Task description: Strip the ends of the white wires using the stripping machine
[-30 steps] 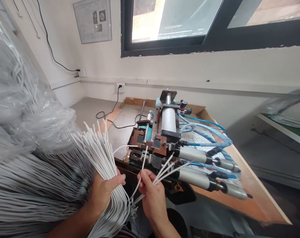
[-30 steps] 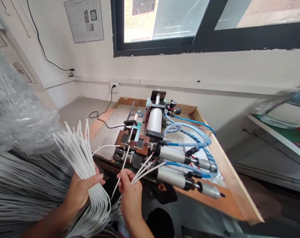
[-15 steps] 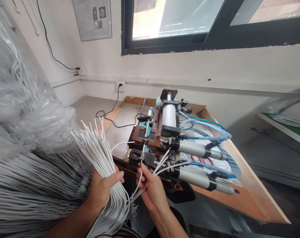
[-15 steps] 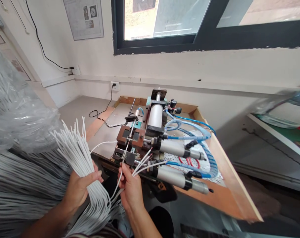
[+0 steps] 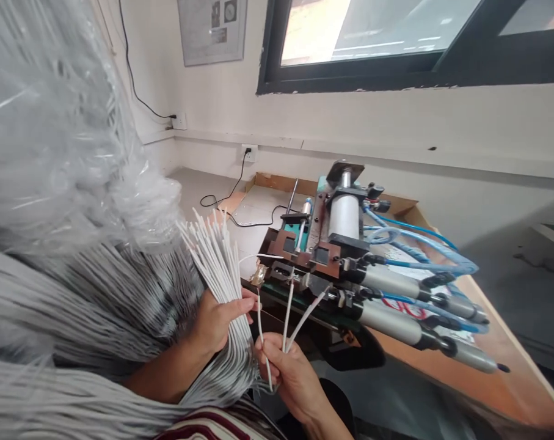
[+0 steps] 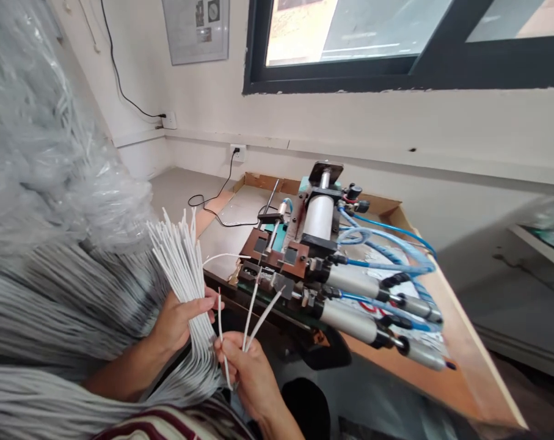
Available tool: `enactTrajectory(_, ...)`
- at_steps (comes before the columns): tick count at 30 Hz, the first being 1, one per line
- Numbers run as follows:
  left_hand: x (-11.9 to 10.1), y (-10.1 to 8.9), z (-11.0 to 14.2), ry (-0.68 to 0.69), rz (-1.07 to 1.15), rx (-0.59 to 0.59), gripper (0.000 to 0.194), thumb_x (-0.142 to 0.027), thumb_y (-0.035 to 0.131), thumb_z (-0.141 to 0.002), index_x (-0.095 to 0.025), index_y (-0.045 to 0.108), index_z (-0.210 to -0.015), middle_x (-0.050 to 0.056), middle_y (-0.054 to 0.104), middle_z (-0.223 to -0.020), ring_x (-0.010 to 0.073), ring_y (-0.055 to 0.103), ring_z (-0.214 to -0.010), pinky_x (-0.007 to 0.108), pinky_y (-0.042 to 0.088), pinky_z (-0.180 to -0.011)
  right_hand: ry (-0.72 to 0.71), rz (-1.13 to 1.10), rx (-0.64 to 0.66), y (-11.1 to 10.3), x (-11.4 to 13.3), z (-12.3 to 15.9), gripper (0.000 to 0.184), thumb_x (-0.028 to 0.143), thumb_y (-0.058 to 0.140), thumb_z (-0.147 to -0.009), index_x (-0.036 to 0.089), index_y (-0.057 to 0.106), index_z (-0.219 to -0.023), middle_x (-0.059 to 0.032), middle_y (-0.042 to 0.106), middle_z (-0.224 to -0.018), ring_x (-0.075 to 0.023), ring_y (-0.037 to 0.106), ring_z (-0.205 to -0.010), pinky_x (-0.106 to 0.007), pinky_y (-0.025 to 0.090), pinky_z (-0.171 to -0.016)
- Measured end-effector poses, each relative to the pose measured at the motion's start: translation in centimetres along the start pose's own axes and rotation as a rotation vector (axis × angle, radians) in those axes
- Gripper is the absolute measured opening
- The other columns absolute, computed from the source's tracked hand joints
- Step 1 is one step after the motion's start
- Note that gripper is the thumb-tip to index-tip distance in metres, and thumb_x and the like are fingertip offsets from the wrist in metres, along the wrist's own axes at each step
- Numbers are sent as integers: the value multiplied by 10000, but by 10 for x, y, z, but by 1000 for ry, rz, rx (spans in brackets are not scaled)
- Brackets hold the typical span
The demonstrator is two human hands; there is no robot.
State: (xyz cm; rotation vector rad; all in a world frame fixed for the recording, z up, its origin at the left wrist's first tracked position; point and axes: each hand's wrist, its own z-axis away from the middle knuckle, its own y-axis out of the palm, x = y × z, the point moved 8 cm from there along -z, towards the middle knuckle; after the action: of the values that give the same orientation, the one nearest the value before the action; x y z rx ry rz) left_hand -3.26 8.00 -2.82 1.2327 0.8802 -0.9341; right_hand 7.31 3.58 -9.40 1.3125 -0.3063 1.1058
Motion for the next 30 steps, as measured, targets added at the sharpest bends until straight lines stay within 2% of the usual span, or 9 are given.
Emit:
enactTrajectory(3,0,-2,10,-18,-7,45,114,-151,674,-549,-115,655,-656,40,665,-592,148,592,-508,235,439,-465,21,32,-14,4,-6,7,288,389,717,-592,119,625,-632,39,448,-486,-29,207,-396,-195,130,-402)
enactTrajectory(7,-4,-7,18,7,-23,20,115,-124,692,-499,-123,645,-604,16,638,-563,153,588,-509,249,435,-481,6,170,-25,8,-11,14,342,463,688,-595,140,578,-613,39,448,-474,-46,215,-402,-206,138,-416)
enactTrajectory(11,-6,-6,20,41,-59,-4,101,-102,693,-473,-130,629,-546,-16,587,-487,117,526,-452,242,412,-478,-59,407,31,14,-8,21,515,649,414,-712,164,561,-625,30,428,-488,-82,248,-427,-221,153,-427)
enactTrajectory(15,-1,1,19,1,-63,-8,97,-105,690,-464,-128,616,-523,-26,559,-441,111,497,-418,243,392,-450,-93,539,78,15,-3,26,618,704,278,-718,176,576,-599,16,437,-484,-104,289,-436,-231,190,-435)
enactTrajectory(24,8,20,15,-51,-57,-17,113,-90,686,-457,-118,608,-534,-22,568,-467,105,499,-424,242,401,-455,-74,529,91,3,5,28,655,688,249,-742,177,600,-528,-4,470,-462,-112,339,-434,-240,217,-446)
enactTrajectory(30,19,19,12,-74,-60,14,135,-120,689,-492,-119,611,-601,-12,583,-502,113,519,-436,246,413,-459,-120,540,90,-1,0,24,631,629,242,-791,169,611,-566,3,459,-449,-105,327,-425,-242,225,-453)
